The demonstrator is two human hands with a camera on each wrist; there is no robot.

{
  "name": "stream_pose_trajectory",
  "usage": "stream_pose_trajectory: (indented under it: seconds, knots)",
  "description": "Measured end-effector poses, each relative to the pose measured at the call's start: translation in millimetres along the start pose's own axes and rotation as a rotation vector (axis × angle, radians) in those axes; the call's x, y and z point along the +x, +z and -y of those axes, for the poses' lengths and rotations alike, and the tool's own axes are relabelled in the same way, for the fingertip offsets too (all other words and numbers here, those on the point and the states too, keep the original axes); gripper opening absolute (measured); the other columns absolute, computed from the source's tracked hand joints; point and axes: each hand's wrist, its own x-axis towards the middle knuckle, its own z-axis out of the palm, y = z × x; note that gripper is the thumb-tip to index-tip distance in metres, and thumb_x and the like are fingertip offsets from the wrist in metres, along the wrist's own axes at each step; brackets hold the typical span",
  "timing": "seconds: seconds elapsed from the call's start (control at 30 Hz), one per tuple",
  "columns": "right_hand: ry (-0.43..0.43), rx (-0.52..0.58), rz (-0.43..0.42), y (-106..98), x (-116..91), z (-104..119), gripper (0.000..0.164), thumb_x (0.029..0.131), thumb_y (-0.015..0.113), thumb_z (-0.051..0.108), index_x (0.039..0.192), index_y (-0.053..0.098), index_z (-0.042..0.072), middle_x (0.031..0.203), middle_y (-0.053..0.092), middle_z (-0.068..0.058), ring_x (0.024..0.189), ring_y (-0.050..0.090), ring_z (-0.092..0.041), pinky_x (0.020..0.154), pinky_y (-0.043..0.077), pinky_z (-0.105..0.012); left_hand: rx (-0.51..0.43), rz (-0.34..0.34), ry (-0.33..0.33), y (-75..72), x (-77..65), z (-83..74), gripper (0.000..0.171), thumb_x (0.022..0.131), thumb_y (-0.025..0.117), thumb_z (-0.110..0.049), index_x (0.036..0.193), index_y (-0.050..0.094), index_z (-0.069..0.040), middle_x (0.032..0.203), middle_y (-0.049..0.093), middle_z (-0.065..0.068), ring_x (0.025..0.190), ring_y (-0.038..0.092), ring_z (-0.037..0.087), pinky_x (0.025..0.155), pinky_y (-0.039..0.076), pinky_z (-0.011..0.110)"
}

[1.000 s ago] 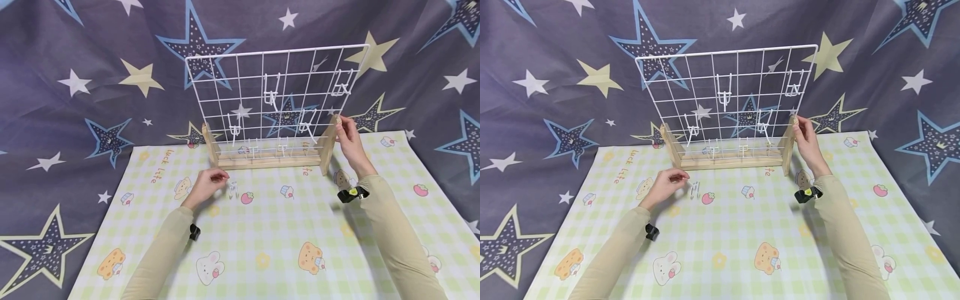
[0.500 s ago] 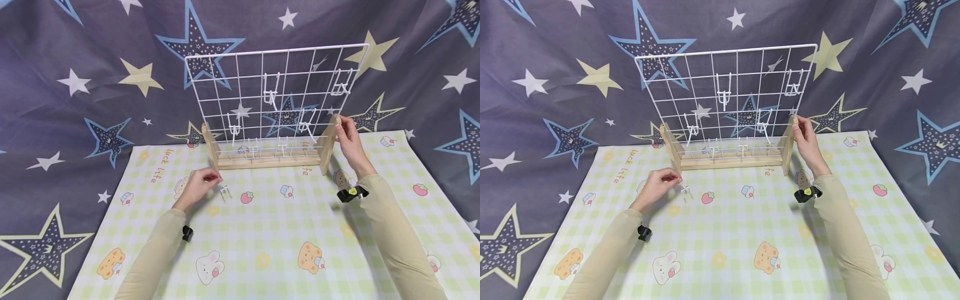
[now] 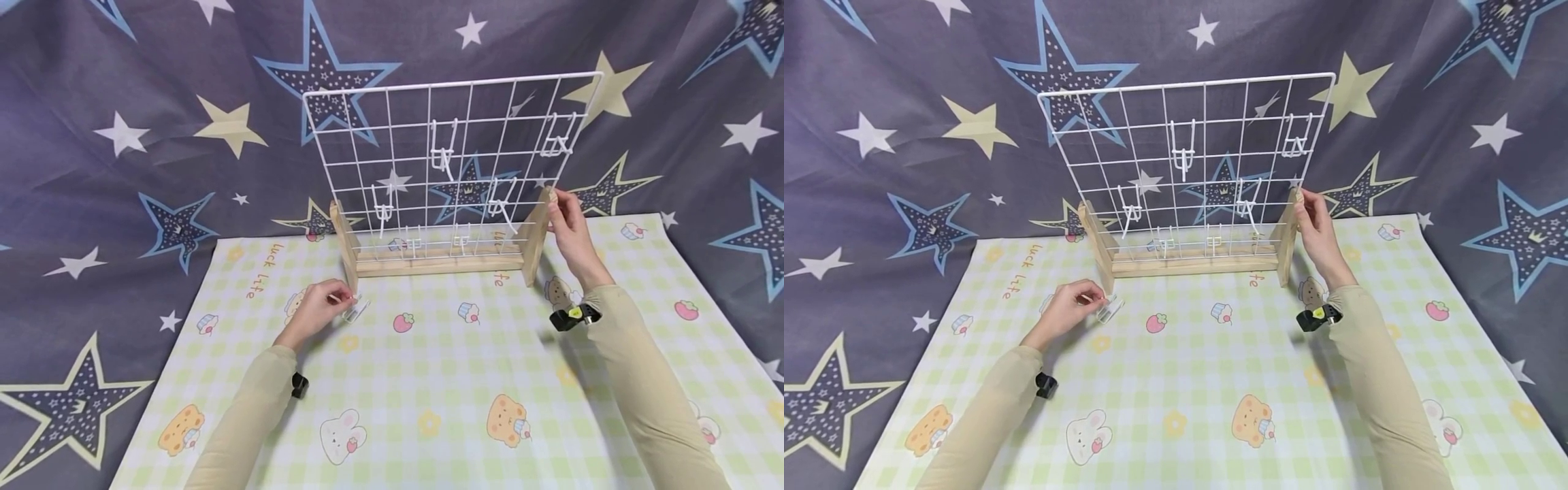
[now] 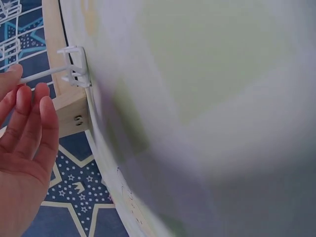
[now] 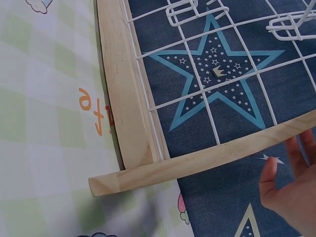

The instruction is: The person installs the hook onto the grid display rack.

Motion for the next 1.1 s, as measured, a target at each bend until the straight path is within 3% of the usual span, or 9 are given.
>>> stream_pose_trajectory:
  seconds: [0.3,0.5,0.7,0.87,1.1]
  knots:
    - [-0.008,0.02,0.004,-1,-1,0,0.035,0.105,0.038,0.014,0.137,0.041,0.001,0.118,0.047,0.01,0.108,0.045,-0.011,0.079,0.04,-0.024,0.019,0.085,-0.069,2.1,-2.0,9.0,0.015,0.081,0.075,0.001,0.093,0.066,0.0,0.08,0.063,0.002,0.073,0.06,0.017,0.07,0.054,0.03]
    - [-0.004,0.001,0.003,-1,0,-1,0.039,0.105,0.039,0.019,0.14,0.038,0.0,0.12,0.047,0.009,0.11,0.044,-0.01,0.081,0.04,-0.023,-0.034,0.138,-0.124,-1.7,-1.9,14.7,0.027,0.08,0.076,0.001,0.104,0.064,0.004,0.086,0.064,0.006,0.079,0.061,0.02,0.073,0.052,0.031]
    - [0.001,-0.003,0.005,-1,-1,0,0.04,0.105,0.039,0.02,0.14,0.038,0.001,0.121,0.047,0.009,0.111,0.044,-0.01,0.081,0.04,-0.023,-0.066,0.166,-0.151,-2.4,2.1,16.6,0.025,0.081,0.07,0.009,0.105,0.064,0.006,0.089,0.066,0.01,0.081,0.062,0.023,0.074,0.052,0.03]
    - [0.01,-0.014,0.009,-2,0,-1,0.039,0.105,0.038,0.018,0.14,0.038,0.001,0.12,0.046,0.01,0.11,0.044,-0.011,0.081,0.04,-0.024,-0.101,0.18,-0.174,-0.4,4.6,17.4,0.022,0.08,0.065,0.012,0.102,0.064,0.007,0.083,0.066,0.014,0.077,0.061,0.021,0.068,0.049,0.024]
    - [0.019,-0.03,0.021,-2,0,-1,0.038,0.106,0.037,0.016,0.14,0.038,0.001,0.12,0.046,0.01,0.111,0.044,-0.012,0.081,0.039,-0.025,-0.217,0.15,-0.282,0.2,2.8,20.4,0.025,0.082,0.059,0.015,0.105,0.063,0.008,0.086,0.064,0.015,0.073,0.059,0.016,0.06,0.048,0.022]
